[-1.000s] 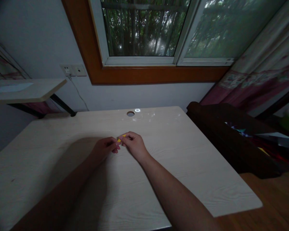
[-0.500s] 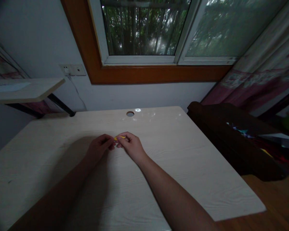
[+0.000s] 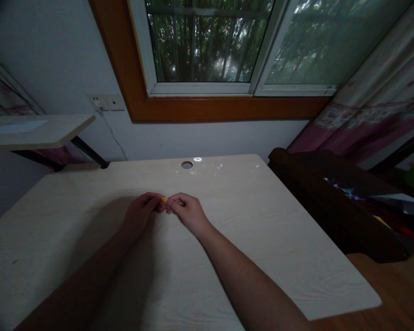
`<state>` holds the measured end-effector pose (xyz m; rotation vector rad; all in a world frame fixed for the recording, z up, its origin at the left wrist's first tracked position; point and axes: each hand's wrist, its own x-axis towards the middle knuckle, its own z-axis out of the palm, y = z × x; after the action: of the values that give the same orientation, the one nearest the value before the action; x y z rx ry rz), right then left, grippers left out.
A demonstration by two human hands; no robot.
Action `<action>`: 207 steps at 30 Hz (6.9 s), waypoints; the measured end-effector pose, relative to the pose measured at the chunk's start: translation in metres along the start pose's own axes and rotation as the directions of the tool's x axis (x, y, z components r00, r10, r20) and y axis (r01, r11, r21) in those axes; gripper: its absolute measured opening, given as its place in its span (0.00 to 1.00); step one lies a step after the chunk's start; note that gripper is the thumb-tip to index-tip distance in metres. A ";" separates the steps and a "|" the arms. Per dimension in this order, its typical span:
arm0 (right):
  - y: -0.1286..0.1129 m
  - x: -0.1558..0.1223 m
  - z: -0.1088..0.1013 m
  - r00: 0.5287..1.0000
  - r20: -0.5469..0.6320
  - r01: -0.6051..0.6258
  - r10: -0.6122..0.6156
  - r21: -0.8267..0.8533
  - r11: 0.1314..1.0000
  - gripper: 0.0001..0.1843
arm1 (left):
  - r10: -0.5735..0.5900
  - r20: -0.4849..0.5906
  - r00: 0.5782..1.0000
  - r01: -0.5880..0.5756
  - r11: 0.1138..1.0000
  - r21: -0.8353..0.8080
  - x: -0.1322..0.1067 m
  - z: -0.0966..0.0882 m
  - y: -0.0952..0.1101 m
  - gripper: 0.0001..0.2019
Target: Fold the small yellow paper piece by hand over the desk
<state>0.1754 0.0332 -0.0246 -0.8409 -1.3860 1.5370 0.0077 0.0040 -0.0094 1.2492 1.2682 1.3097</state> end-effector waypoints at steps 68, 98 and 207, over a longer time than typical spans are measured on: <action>-0.007 -0.002 -0.002 0.999 0.023 0.038 -0.033 -0.265 0.964 0.16 | 0.190 -0.060 0.980 -0.176 0.966 0.191 -0.003 -0.001 -0.002 0.08; -0.015 -0.004 0.004 0.980 0.082 0.197 -0.180 -0.491 0.849 0.11 | 0.055 -0.078 0.995 -0.052 0.998 0.038 -0.001 -0.001 0.001 0.06; -0.012 -0.002 -0.002 0.970 0.087 0.234 -0.225 -0.561 0.794 0.09 | 0.077 0.026 0.997 -0.081 0.957 0.277 0.001 0.000 -0.001 0.08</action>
<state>0.1796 0.0319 -0.0136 -0.9631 -1.9262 0.9415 0.0077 0.0053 -0.0101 1.5157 1.4415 1.2038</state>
